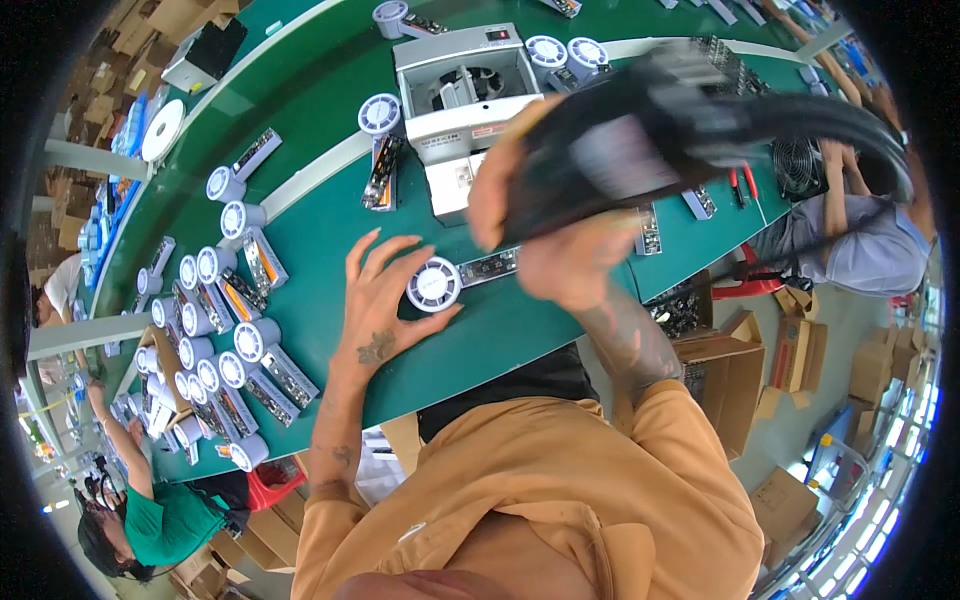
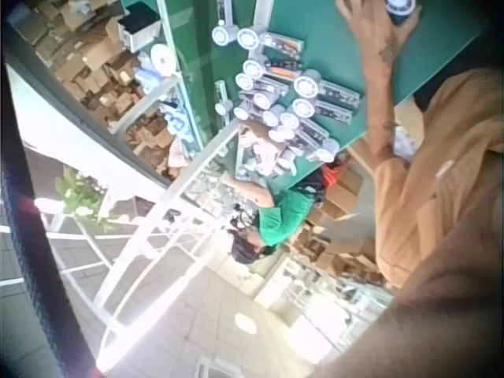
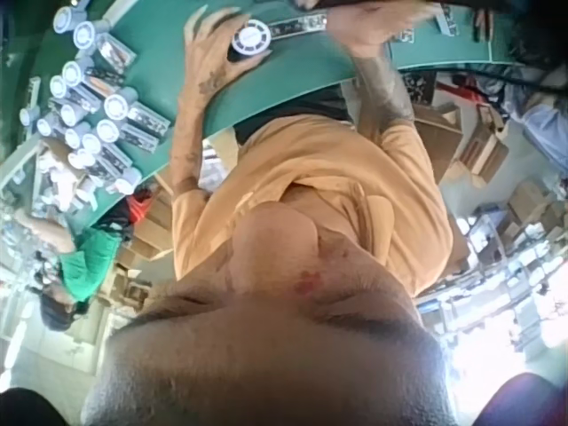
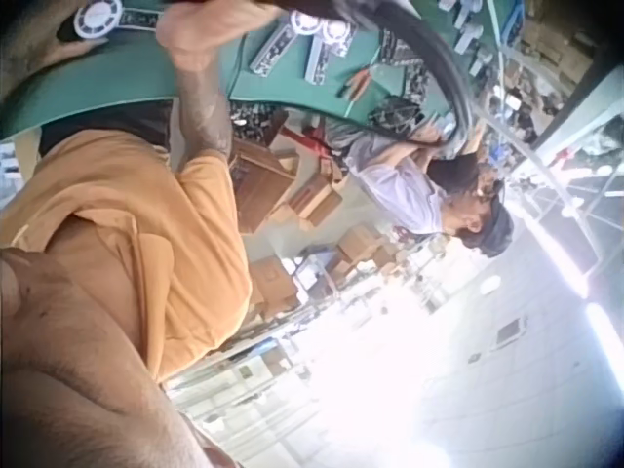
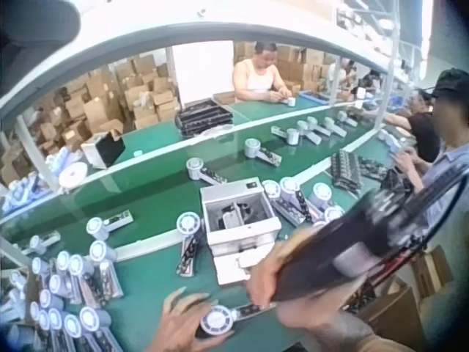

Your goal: Assembling electronic components onto PCBs using an electric screwdriver.

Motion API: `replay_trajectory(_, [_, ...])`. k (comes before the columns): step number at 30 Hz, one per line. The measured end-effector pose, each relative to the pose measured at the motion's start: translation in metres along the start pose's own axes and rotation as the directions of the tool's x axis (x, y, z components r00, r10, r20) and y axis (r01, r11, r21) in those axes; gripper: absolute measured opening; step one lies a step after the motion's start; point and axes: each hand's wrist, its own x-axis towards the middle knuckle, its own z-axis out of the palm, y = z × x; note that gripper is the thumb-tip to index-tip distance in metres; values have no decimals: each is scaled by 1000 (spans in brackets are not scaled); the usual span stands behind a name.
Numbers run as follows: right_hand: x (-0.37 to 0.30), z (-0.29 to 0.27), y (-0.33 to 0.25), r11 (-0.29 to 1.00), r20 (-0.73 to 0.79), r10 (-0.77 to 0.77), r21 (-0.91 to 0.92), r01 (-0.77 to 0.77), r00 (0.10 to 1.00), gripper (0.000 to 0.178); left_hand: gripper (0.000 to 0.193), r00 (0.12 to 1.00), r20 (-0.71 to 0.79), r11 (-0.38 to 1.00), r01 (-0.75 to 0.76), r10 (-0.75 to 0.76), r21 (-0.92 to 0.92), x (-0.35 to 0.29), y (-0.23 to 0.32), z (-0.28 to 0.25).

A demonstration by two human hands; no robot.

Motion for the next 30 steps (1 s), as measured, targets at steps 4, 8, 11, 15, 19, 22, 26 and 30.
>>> replay_trajectory(4, [33, -14, -6, 986, -110, 29, -161, -46, 993, 100, 61, 1000, 11, 1000, -8, 9, -25, 1, -2, 1])
replay_trajectory(8, [45, 8, 10, 828, -18, -119, -554, 89, 993, 88, 58, 1000, 9, 1000, 10, -10, -27, 1, 1, 0])
replay_trajectory(11, [43, -4, 19, 913, 49, -224, -338, 227, 973, 51, 59, 1000, 12, 1000, 8, -8, -26, 0, 2, 0])
replay_trajectory(15, [23, 3, 12, 961, -14, -69, -268, 63, 998, 57, 59, 1000, 6, 999, 16, -16, -28, 0, 0, 1])
replay_trajectory(19, [-2, 25, 4, 938, -168, 190, -260, -229, 967, 100, 58, 1000, 9, 999, 19, -19, -47, 1, -1, 1])
replay_trajectory(22, [-10, 18, 16, 994, -14, 94, -57, -95, 995, 69, 58, 1000, 20, 999, 16, -15, -42, 1, -2, 2])
replay_trajectory(26, [-10, 16, 21, 992, 0, 109, -66, -109, 994, 70, 58, 999, 26, 999, 29, -27, -43, 1, -1, 1])
replay_trajectory(30, [-7, 24, 16, 940, -98, 218, -246, -236, 971, 96, 58, 999, 26, 999, 29, -28, -42, 0, -1, 1])
